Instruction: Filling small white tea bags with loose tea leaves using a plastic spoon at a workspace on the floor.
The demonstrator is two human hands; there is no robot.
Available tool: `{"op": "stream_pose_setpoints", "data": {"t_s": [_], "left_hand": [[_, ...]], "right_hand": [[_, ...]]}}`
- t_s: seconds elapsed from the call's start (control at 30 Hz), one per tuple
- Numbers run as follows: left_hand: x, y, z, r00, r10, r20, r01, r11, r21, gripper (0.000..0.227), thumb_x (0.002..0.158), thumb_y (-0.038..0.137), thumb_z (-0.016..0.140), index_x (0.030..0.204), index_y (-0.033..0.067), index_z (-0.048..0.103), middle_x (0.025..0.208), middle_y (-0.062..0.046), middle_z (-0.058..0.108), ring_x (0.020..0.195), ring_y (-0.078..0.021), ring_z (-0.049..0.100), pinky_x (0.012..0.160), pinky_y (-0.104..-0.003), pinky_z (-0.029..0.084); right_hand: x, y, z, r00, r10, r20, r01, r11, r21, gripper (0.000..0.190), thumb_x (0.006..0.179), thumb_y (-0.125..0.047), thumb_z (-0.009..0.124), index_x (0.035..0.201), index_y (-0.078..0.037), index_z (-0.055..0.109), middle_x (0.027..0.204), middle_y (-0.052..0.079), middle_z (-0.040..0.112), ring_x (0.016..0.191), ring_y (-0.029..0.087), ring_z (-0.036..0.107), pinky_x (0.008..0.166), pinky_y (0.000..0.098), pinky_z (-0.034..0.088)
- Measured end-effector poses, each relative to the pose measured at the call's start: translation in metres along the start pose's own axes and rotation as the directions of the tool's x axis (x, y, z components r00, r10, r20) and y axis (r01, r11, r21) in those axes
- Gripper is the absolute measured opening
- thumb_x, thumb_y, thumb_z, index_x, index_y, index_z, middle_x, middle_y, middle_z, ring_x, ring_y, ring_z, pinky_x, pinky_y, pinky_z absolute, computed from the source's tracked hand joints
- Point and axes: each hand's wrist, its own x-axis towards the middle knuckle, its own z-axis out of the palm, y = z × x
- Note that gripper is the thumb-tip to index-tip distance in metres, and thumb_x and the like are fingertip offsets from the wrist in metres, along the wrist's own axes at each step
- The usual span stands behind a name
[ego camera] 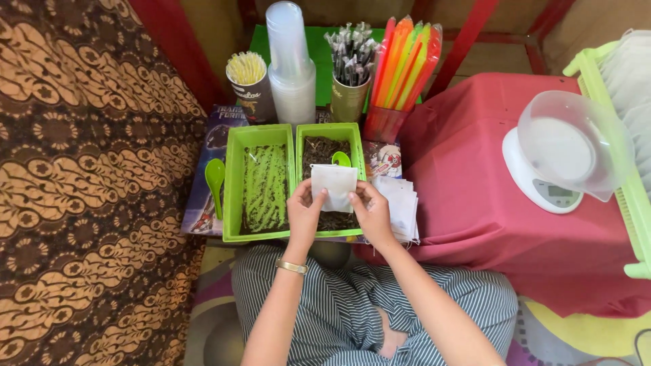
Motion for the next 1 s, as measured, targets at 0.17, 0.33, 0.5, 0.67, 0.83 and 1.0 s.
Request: {"op": "stream_pose_setpoints", "data": {"t_s": [0.17, 0.33, 0.5, 0.67, 0.83, 1.0], "left_hand": [[0.002, 0.032, 0.03, 0.996, 0.047, 0.081, -0.048, 0.999, 0.01, 0.018, 0.089, 0.01, 0.075, 0.108, 0.0095, 0.075, 0.091, -0.004, 0.074, 0.087, -0.0119, 0.066, 0.087, -0.034, 0.055], [0.004, 0.089, 0.104, 0.946, 0.196, 0.259, -0.207, 0.978, 0.015, 0.019, 0.085, 0.012, 0.081, 0.104, 0.0122, 0.077, 0.087, -0.003, 0.077, 0.085, -0.0108, 0.07, 0.086, -0.033, 0.056], [0.004, 0.125, 0.213, 0.655, 0.646, 0.392, -0.689, 0.724, -0.042, 0.007, 0.092, 0.024, 0.074, 0.096, 0.0184, 0.073, 0.089, 0.001, 0.074, 0.091, -0.0245, 0.073, 0.089, -0.037, 0.051], [-0.005, 0.161, 0.288, 0.674, 0.545, 0.499, -0.682, 0.719, 0.135, 0.021, 0.086, 0.031, 0.067, 0.093, 0.0139, 0.077, 0.107, 0.006, 0.069, 0.108, -0.0185, 0.056, 0.096, -0.041, 0.028], [0.005, 0.131, 0.349, 0.714, 0.483, 0.507, -0.648, 0.73, 0.217, 0.023, 0.083, 0.034, 0.067, 0.087, 0.0152, 0.08, 0.111, 0.005, 0.07, 0.11, -0.021, 0.054, 0.095, -0.046, 0.025], [0.021, 0.092, 0.378, 0.773, 0.355, 0.526, -0.588, 0.714, 0.381, 0.024, 0.081, 0.034, 0.066, 0.093, 0.0205, 0.081, 0.127, -0.006, 0.061, 0.121, -0.034, 0.043, 0.092, -0.054, 0.027]], "right_hand": [[0.012, -0.039, -0.034, 0.998, -0.05, -0.045, 0.047, 0.998, -0.046, 0.017, 0.095, -0.003, 0.067, 0.111, -0.005, 0.074, 0.09, 0.007, 0.073, 0.085, 0.013, 0.065, 0.083, 0.0332, 0.057], [0.02, -0.111, -0.113, 0.975, -0.179, -0.128, 0.155, 0.971, -0.182, 0.017, 0.094, -0.001, 0.07, 0.111, -0.001, 0.073, 0.089, 0.01, 0.072, 0.087, 0.013, 0.065, 0.082, 0.0335, 0.058], [0.018, -0.163, -0.217, 0.896, -0.381, -0.228, 0.234, 0.841, -0.487, 0.013, 0.101, 0.005, 0.07, 0.113, 0.006, 0.067, 0.093, 0.016, 0.067, 0.09, 0.019, 0.064, 0.088, 0.0396, 0.054], [0.026, -0.202, -0.286, 0.886, -0.418, -0.201, 0.184, 0.715, -0.674, 0.02, 0.099, 0.014, 0.064, 0.119, 0.013, 0.062, 0.102, 0.018, 0.067, 0.089, 0.022, 0.059, 0.086, 0.0315, 0.049], [0.042, -0.186, -0.333, 0.878, -0.461, -0.13, 0.17, 0.554, -0.815, 0.041, 0.096, 0.014, 0.07, 0.133, 0.014, 0.054, 0.097, 0.021, 0.07, 0.084, 0.026, 0.062, 0.083, 0.0337, 0.048], [0.052, -0.169, -0.341, 0.941, -0.245, -0.233, -0.035, 0.615, -0.788, 0.071, 0.092, 0.008, 0.066, 0.155, -0.007, 0.038, 0.085, 0.012, 0.067, 0.066, 0.02, 0.057, 0.061, 0.029, 0.041]]}}
